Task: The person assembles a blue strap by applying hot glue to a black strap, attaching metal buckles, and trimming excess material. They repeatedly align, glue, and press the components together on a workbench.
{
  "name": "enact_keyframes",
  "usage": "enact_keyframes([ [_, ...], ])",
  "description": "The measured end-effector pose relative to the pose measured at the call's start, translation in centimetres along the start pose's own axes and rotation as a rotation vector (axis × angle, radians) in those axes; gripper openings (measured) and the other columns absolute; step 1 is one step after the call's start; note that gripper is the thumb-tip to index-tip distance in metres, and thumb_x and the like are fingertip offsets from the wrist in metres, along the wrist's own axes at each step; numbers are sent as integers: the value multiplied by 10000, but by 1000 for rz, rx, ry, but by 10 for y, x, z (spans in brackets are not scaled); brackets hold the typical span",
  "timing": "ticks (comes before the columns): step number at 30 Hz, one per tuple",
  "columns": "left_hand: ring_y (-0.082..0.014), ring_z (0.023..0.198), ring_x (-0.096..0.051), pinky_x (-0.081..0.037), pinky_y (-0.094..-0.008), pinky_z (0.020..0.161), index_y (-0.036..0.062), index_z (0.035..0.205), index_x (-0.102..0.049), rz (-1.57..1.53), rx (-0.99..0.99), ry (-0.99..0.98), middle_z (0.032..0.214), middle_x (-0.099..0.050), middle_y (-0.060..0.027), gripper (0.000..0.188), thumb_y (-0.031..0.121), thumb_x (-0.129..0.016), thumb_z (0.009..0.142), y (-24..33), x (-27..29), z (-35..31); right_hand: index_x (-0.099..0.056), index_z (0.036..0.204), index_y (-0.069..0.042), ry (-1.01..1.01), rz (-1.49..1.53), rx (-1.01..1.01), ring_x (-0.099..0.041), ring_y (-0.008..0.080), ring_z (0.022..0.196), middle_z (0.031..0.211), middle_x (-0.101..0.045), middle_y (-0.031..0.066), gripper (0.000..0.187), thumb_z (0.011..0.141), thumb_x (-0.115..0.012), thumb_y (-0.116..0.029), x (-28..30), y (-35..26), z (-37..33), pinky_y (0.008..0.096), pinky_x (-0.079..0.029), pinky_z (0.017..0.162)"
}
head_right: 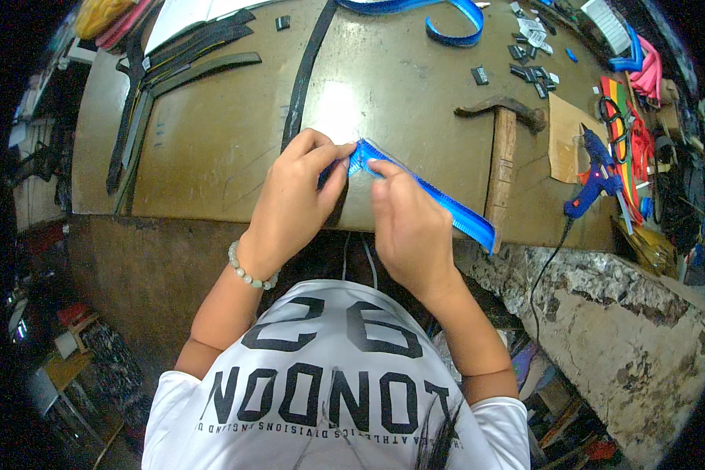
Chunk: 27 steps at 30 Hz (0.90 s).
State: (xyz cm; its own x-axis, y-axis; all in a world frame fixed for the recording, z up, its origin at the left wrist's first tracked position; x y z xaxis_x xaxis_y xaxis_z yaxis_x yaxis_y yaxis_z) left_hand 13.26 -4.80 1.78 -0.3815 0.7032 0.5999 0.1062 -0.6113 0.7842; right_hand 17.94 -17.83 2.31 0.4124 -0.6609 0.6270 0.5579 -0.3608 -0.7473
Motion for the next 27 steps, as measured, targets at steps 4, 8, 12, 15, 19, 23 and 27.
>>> enact_keyframes([
  [4,-308,797,-624,-510,-370,729,-22,1070,-693,9,1,-7,907,-607,-155,227,-8,-670,845,-2,-2,-2,-586,954,6,-18,-231,209,-652,406,1078,1179,-653,220,146,946,-592,-139,-14,-23,-6,411,-558,863],
  [8,-310,794,-623,-512,-367,730,-26,1080,-687,21,-6,-20,913,-604,-154,231,-13,-662,850,-3,-3,-2,-564,905,2,-74,-484,396,-640,448,1087,1158,-644,266,165,882,-632,-147,-31,-41,-12,414,-560,864],
  [12,-310,797,-627,-513,-370,732,-17,1087,-690,13,-26,-36,927,-605,-152,229,-7,-654,862,-1,-2,0,-578,939,15,-62,-334,278,-633,478,1074,1144,-634,301,205,829,-643,-146,-24,-36,-5,432,-556,879],
  [15,-312,799,-630,-515,-376,735,-10,1095,-689,34,-12,-53,936,-606,-152,227,8,-648,873,0,-1,0,-591,983,32,-42,-297,269,-633,481,1065,1145,-633,303,255,807,-641,-145,-20,-39,-3,446,-552,888],
  [19,-319,818,-628,-516,-389,747,6,1118,-684,119,-16,-102,949,-605,-150,249,22,-646,873,4,-1,1,-595,1019,54,-37,-300,253,-632,484,1067,1161,-626,305,304,786,-637,-136,-20,-40,-3,452,-548,896],
  [23,-328,872,-620,-513,-399,774,41,1158,-680,297,-241,-35,970,-599,-143,314,17,-654,846,21,5,2,-587,1020,49,-47,-309,229,-616,491,1097,1182,-613,312,309,764,-629,-119,-23,-36,-7,462,-535,923],
  [27,-331,898,-613,-509,-409,794,65,1181,-679,158,-236,-92,976,-594,-141,354,10,-658,832,16,-2,2,-574,1017,36,-58,-330,229,-587,505,1138,1187,-605,314,307,756,-627,-117,-29,-36,-10,485,-514,960],
])
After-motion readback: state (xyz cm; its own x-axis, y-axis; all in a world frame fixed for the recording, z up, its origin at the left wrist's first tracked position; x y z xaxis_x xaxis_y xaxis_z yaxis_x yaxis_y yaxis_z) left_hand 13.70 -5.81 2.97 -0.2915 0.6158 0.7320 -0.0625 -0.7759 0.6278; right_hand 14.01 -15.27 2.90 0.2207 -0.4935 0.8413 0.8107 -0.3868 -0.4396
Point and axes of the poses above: each hand's wrist, its own z-axis towards the middle knuckle, its own x-axis out of the back of the hand, y = z × x, the point moved 9 cm from there along z, towards the middle knuckle
